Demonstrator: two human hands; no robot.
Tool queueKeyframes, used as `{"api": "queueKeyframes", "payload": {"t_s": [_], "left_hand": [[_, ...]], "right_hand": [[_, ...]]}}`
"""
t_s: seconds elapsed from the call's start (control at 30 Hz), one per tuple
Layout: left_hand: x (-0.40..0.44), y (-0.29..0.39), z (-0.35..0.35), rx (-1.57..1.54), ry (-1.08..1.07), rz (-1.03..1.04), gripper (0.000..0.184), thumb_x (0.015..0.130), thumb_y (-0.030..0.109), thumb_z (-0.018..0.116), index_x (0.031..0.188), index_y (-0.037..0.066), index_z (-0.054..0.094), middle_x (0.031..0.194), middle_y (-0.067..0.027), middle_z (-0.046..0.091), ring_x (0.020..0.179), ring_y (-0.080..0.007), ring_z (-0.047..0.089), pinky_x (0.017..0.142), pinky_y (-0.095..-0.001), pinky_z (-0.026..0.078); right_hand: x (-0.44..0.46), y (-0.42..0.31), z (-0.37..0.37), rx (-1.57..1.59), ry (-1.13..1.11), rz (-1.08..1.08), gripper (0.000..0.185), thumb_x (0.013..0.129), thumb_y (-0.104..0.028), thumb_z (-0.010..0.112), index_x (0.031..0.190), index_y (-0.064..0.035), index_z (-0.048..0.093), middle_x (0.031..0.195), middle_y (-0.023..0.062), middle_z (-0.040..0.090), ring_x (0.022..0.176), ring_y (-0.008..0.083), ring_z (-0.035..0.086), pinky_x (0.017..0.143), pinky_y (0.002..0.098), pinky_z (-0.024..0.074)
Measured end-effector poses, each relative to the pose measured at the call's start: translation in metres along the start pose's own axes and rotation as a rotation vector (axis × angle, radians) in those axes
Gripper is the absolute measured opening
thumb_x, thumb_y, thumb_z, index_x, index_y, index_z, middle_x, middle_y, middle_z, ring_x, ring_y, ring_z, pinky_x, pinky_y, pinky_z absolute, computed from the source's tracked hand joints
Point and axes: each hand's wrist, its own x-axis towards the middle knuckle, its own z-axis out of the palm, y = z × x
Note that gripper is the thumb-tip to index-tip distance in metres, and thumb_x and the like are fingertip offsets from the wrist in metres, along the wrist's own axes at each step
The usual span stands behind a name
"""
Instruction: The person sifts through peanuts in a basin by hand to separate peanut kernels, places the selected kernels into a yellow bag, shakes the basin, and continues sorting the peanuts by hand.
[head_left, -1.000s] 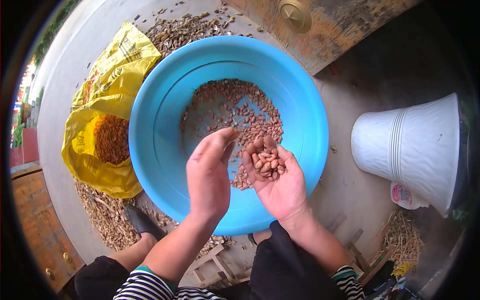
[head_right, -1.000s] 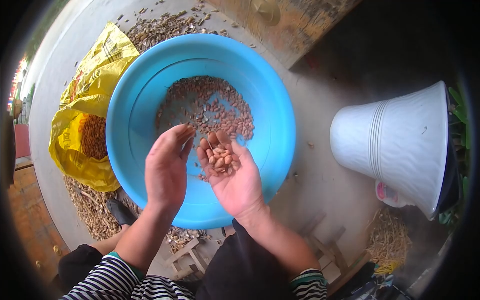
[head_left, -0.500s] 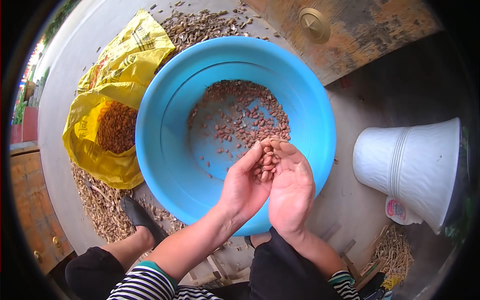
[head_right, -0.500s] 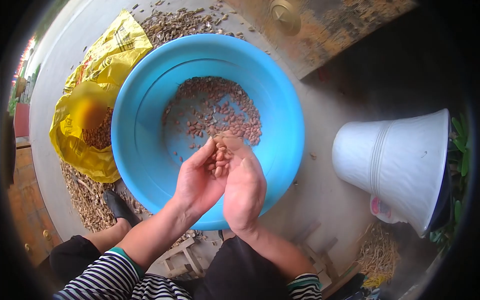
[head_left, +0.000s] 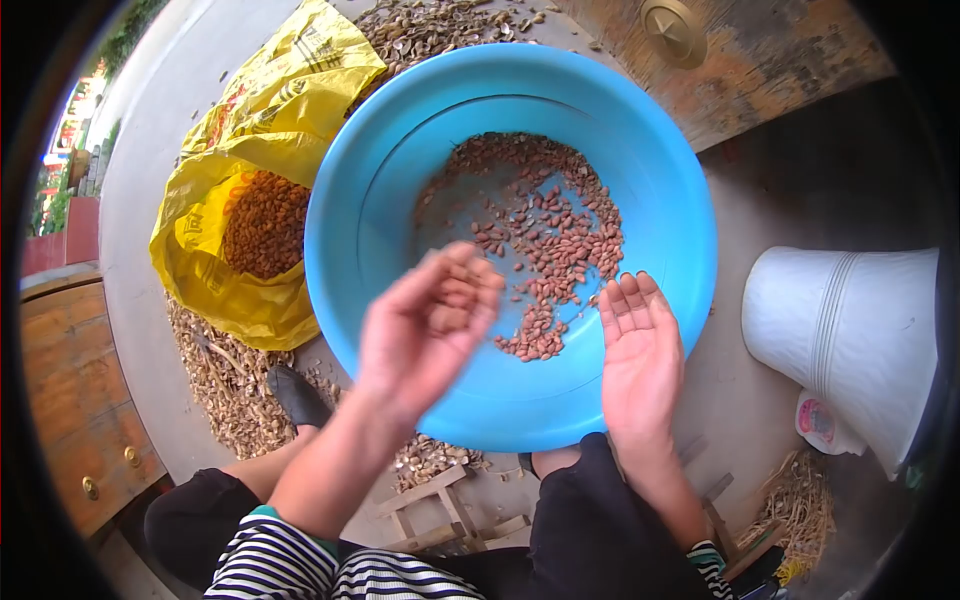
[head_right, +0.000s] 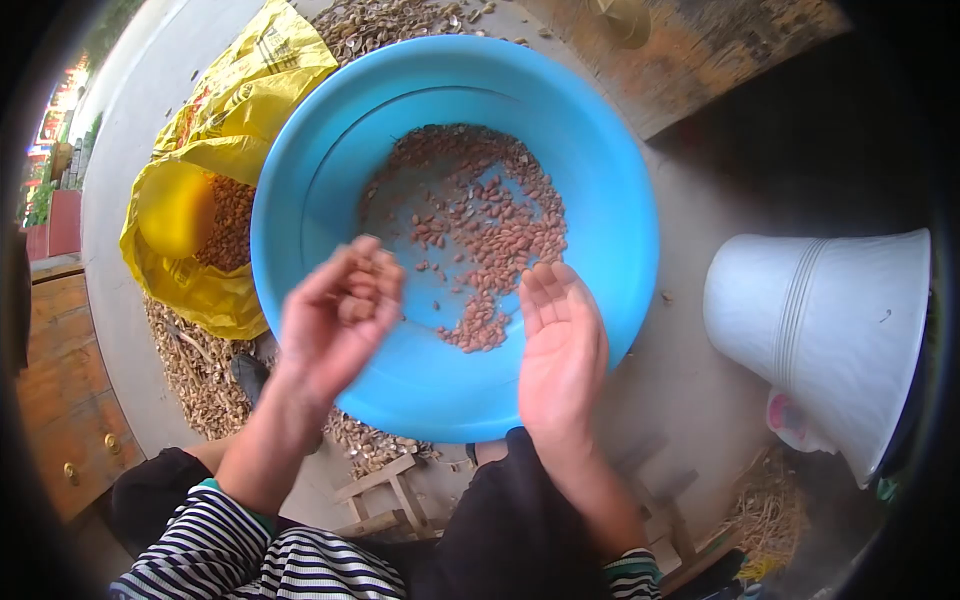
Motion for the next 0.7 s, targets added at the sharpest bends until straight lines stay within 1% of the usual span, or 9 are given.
{"api": "queueKeyframes", "payload": {"t_s": [0.1,0.23,0.33,0.4,0.43,0.5,0.6,0.67,0.7], "left_hand": [[-0.01,0.063,-0.015,-0.14,0.061,0.234,0.025,0.09,0.003,0.057,0.11,-0.011,0.054,0.095,-0.0176,0.06,0.097,-0.0281,0.06,0.094,-0.0398,0.051],[0.005,0.158,-0.066,-0.038,0.204,0.432,0.031,0.097,0.01,0.045,0.119,-0.011,0.048,0.11,-0.0209,0.056,0.106,-0.0306,0.056,0.099,-0.0433,0.047],[0.021,0.192,-0.072,0.096,0.319,0.522,0.034,0.095,0.014,0.05,0.12,-0.009,0.049,0.112,-0.0195,0.057,0.109,-0.0305,0.054,0.101,-0.0443,0.043],[0.026,0.208,-0.082,0.563,0.494,0.616,0.037,0.092,0.016,0.056,0.122,-0.006,0.05,0.116,-0.0179,0.056,0.111,-0.0273,0.053,0.101,-0.0409,0.041],[0.027,0.198,-0.076,0.566,0.489,0.608,0.037,0.092,0.016,0.056,0.122,-0.006,0.05,0.116,-0.0179,0.056,0.111,-0.0273,0.053,0.101,-0.0409,0.041],[0.018,0.151,-0.055,1.062,0.516,0.852,0.038,0.088,0.015,0.06,0.121,-0.003,0.053,0.116,-0.0136,0.057,0.107,-0.0211,0.054,0.097,-0.0342,0.042],[0.016,0.079,-0.027,1.354,0.112,0.868,0.03,0.083,0.002,0.06,0.112,0.002,0.061,0.104,-0.0038,0.059,0.098,-0.0119,0.054,0.086,-0.0272,0.045],[0.035,0.043,-0.029,1.47,0.074,0.667,0.035,0.079,0.002,0.064,0.114,0.003,0.06,0.109,-0.0045,0.06,0.106,-0.0155,0.054,0.093,-0.0284,0.042],[0.05,0.031,-0.037,1.574,0.068,0.565,0.038,0.078,0.001,0.065,0.115,0.003,0.059,0.11,-0.0076,0.059,0.104,-0.0168,0.054,0.092,-0.0284,0.042]], "right_hand": [[0.004,0.01,-0.021,0.104,0.087,0.187,0.035,0.097,-0.017,0.043,0.123,0.0056,0.047,0.118,0.0145,0.053,0.113,0.0232,0.051,0.105,0.0371,0.0389],[0.01,0.026,-0.039,0.146,0.153,0.358,0.041,0.095,-0.013,0.045,0.131,0.0056,0.039,0.124,0.014,0.048,0.118,0.0228,0.047,0.106,0.0369,0.0378],[0.014,0.033,-0.048,0.044,0.168,0.38,0.046,0.094,-0.011,0.046,0.135,0.0067,0.034,0.133,0.0157,0.043,0.125,0.0241,0.042,0.109,0.0378,0.0333],[0.019,0.037,-0.053,-0.048,0.166,0.366,0.048,0.094,-0.009,0.046,0.136,0.0072,0.033,0.137,0.017,0.04,0.128,0.0252,0.039,0.11,0.0383,0.0306],[0.022,0.037,-0.056,-0.143,0.167,0.352,0.049,0.093,-0.008,0.047,0.137,0.0077,0.031,0.14,0.0182,0.037,0.131,0.0263,0.036,0.112,0.0388,0.028],[0.032,0.037,-0.057,-0.22,0.18,0.352,0.051,0.093,-0.006,0.045,0.139,0.0071,0.03,0.141,0.0186,0.037,0.131,0.0272,0.036,0.112,0.0384,0.0271],[0.053,0.038,-0.049,-0.413,0.194,0.3,0.054,0.09,-0.001,0.042,0.141,0.0072,0.026,0.143,0.02,0.034,0.132,0.0287,0.035,0.113,0.0377,0.025],[0.068,0.042,-0.047,-0.528,0.2,0.245,0.055,0.089,0.001,0.04,0.141,0.0079,0.025,0.144,0.0212,0.032,0.133,0.0293,0.033,0.113,0.0375,0.0238],[0.077,0.051,-0.053,-0.618,0.242,0.236,0.052,0.088,0.002,0.04,0.139,0.0063,0.03,0.138,0.0192,0.041,0.128,0.026,0.04,0.108,0.0358,0.0301]]}}
